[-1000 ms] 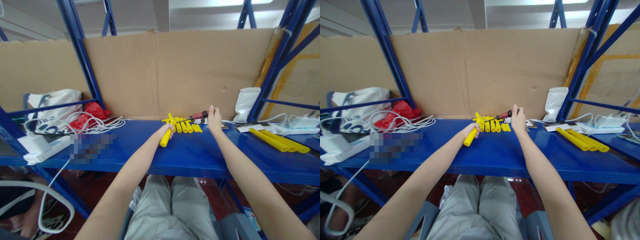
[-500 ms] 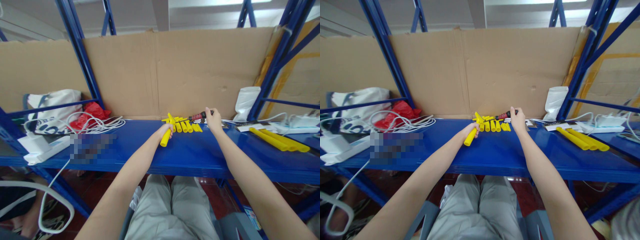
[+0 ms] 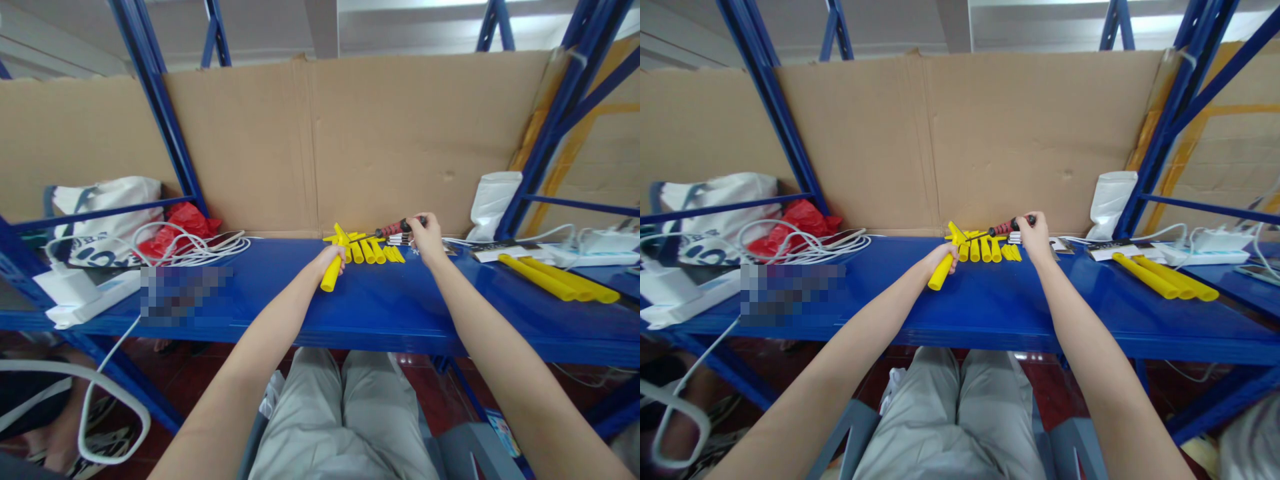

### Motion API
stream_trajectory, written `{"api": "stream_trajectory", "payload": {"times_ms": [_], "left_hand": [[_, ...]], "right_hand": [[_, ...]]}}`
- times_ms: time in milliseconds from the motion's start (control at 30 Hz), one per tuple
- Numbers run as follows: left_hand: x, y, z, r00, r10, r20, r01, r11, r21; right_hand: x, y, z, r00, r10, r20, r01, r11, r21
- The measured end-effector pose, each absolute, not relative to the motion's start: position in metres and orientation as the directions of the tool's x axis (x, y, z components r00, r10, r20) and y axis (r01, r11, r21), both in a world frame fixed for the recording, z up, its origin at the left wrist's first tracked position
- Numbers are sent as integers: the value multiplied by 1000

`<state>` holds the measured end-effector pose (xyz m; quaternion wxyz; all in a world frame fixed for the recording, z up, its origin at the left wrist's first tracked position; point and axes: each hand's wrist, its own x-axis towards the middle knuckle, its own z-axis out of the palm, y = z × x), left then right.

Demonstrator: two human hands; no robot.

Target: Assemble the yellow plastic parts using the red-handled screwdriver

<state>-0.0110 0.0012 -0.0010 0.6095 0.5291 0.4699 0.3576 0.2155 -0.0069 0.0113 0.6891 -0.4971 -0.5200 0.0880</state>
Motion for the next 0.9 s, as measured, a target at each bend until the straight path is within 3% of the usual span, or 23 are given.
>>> {"api": "stream_trajectory", "payload": {"times_ms": [100, 267, 333, 500, 667, 900], "left_hand": [[-11, 1, -1, 297, 933, -204, 74, 191, 979], [-11, 3, -3, 295, 928, -230, 114, 204, 972], [-11, 3, -3, 289, 932, -218, 114, 193, 975], [-12, 3, -4, 281, 937, -207, 132, 176, 976], [-11, 9, -9, 260, 949, -179, 133, 148, 980], [-13, 12, -6, 246, 953, -179, 72, 166, 983]], "right_hand": [[213, -10, 11, 457, 697, 553, 317, 453, -833], [218, -10, 12, 463, 581, 669, 520, 433, -736], [218, -8, 12, 472, 562, 679, 509, 455, -730], [213, -9, 12, 451, 689, 567, 348, 449, -823], [215, -14, 14, 466, 635, 617, 508, 379, -774], [209, -16, 14, 418, 732, 537, 335, 425, -841]]}}
